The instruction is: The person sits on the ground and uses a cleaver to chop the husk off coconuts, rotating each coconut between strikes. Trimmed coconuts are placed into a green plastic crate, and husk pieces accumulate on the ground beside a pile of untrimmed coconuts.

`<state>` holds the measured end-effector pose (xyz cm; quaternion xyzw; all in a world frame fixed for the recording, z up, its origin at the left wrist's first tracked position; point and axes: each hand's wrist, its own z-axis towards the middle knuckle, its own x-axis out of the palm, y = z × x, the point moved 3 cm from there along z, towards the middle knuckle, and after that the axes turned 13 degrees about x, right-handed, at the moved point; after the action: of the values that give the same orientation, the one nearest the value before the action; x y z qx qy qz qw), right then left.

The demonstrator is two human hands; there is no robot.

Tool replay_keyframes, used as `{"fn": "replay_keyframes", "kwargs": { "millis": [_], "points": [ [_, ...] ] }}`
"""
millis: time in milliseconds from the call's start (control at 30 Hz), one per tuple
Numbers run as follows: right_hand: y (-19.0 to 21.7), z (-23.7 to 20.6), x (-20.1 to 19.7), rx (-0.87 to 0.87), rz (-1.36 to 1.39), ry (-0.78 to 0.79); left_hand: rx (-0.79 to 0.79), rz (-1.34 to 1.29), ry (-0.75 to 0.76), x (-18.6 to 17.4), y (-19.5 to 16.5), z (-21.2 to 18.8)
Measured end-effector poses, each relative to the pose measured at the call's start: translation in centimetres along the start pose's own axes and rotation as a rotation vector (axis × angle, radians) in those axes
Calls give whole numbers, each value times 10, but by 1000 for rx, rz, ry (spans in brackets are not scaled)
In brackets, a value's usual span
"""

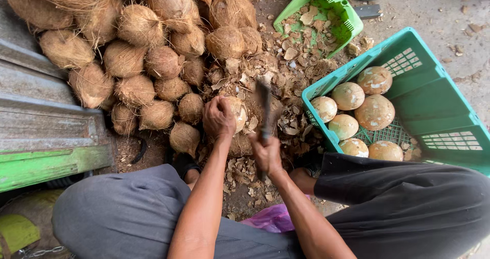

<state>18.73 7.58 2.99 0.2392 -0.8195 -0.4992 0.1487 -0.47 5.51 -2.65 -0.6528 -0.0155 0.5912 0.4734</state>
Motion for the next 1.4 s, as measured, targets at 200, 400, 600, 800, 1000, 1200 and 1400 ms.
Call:
{"fn": "replay_keyframes", "kwargs": {
  "millis": [200,400,600,800,1000,1200,1400],
  "points": [
    [-2,-2,-4,157,-197,-21,-96,36,-5,1,-1,-1],
    [6,-4,3,170,-277,-24,-104,-20,10,-8,-13,0],
    [-1,1,2,85,-366,-59,-185,-37,36,-3,-7,-5],
    [-27,16,-2,443,-476,-40,-66,-3,12,-8,-17,0],
    [-8,21,-16,318,-395,-50,11,-157,-96,-20,-15,-8],
    [8,13,-18,288,-364,-60,-293,-539,-322,-6,30,4],
    [-1,2,-2,262,-440,-60,-48,-1085,-295,10,-3,-8]
  ]
}}
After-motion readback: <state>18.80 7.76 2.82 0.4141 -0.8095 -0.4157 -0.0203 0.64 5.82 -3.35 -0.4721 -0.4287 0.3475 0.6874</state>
